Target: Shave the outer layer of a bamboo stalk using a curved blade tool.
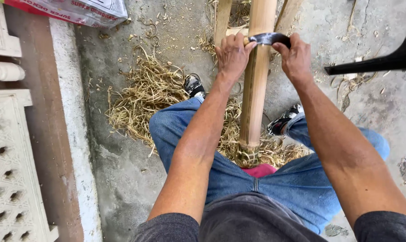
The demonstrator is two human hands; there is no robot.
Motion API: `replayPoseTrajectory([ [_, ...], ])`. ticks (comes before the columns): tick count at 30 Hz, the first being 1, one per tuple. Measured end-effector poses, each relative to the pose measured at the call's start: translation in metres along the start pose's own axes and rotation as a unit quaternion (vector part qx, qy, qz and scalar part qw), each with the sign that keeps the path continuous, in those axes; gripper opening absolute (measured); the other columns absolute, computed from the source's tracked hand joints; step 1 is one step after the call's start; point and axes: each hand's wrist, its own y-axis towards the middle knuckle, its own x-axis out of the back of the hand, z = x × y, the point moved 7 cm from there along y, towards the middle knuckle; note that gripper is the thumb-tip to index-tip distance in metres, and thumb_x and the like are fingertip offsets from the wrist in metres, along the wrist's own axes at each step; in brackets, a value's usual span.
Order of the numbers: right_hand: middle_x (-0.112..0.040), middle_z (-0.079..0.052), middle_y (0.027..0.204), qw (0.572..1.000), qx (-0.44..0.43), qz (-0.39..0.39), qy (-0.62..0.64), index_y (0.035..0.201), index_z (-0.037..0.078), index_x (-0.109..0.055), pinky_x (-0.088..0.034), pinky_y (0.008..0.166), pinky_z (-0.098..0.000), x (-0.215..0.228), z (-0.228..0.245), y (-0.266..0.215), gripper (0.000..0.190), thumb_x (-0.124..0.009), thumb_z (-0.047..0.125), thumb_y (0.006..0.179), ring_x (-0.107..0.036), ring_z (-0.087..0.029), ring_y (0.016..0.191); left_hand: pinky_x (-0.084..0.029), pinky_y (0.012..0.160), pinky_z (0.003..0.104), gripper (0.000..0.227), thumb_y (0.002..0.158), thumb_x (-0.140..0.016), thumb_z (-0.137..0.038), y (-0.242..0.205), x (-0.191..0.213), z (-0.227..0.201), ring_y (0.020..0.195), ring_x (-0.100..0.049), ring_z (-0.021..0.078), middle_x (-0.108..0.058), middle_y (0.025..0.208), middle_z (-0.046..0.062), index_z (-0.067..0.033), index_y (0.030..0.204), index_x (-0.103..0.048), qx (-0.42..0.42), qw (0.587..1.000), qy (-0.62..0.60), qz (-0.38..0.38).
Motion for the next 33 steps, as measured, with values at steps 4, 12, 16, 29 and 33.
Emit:
replayPoseTrajectory([
  [4, -0.067, -0.018, 0.07, 0.974, 0.191, -0.116, -0.045, 0.093, -0.001, -0.061, -0.048, 0.052, -0.0409, 0.002, 0.003, -0.069, 0.043, -0.076, 0.037, 0.107, -0.062, -0.027, 0.058, -0.04, 0.076, 0.046, 0.045, 0.094, -0.058, -0.059, -0.064, 0.011, -0.006, 0.082, -0.053, 0.0196, -0.06, 0.088, 0.003, -0.0135, 0.094, -0.06, -0.039, 0.999, 0.003, -0.027],
  [12, -0.063, -0.021, 0.065, 0.999, 0.022, -0.016, -0.04, 0.086, 0.0, -0.059, -0.047, 0.049, -0.0479, -0.03, -0.041, -0.208, 0.045, -0.07, 0.041, 0.1, -0.062, -0.037, 0.052, -0.037, 0.077, 0.043, 0.041, 0.1, -0.056, -0.054, -0.218, 0.032, -0.018, 0.084, -0.049, 0.021, -0.056, 0.09, 0.005, -0.0132, 0.094, -0.056, -0.069, 0.997, -0.02, -0.021],
  [16, -0.064, -0.018, 0.064, 0.998, -0.019, 0.056, -0.017, 0.089, 0.002, -0.057, -0.048, 0.047, -0.0477, -0.037, -0.054, -0.271, 0.043, -0.063, 0.043, 0.101, -0.061, -0.035, 0.051, -0.038, 0.077, 0.041, 0.04, 0.103, -0.054, -0.052, -0.283, 0.018, -0.008, 0.081, -0.048, 0.0221, -0.056, 0.086, 0.006, -0.0141, 0.09, -0.057, -0.054, 0.996, -0.018, 0.073],
  [29, -0.069, -0.018, 0.115, 0.935, -0.265, -0.022, 0.235, 0.121, -0.003, -0.056, -0.053, 0.077, -0.0426, -0.034, -0.091, -0.252, 0.064, -0.059, 0.057, 0.098, -0.065, -0.024, 0.092, -0.047, 0.051, 0.045, 0.045, 0.099, -0.054, -0.051, -0.287, 0.126, 0.055, 0.06, -0.058, 0.0217, -0.06, 0.072, 0.004, -0.0074, 0.09, -0.059, 0.236, 0.929, -0.281, -0.053],
  [33, -0.061, -0.026, 0.128, 0.962, -0.233, 0.059, 0.127, 0.132, -0.005, -0.045, -0.055, 0.093, -0.0432, -0.09, -0.077, -0.228, 0.086, -0.08, 0.055, 0.08, -0.066, -0.033, 0.109, -0.042, 0.047, 0.041, 0.053, 0.098, -0.042, -0.062, -0.288, 0.163, 0.112, 0.057, -0.05, 0.0168, -0.049, 0.071, -0.001, -0.0107, 0.099, -0.055, 0.295, 0.889, -0.335, -0.104],
])
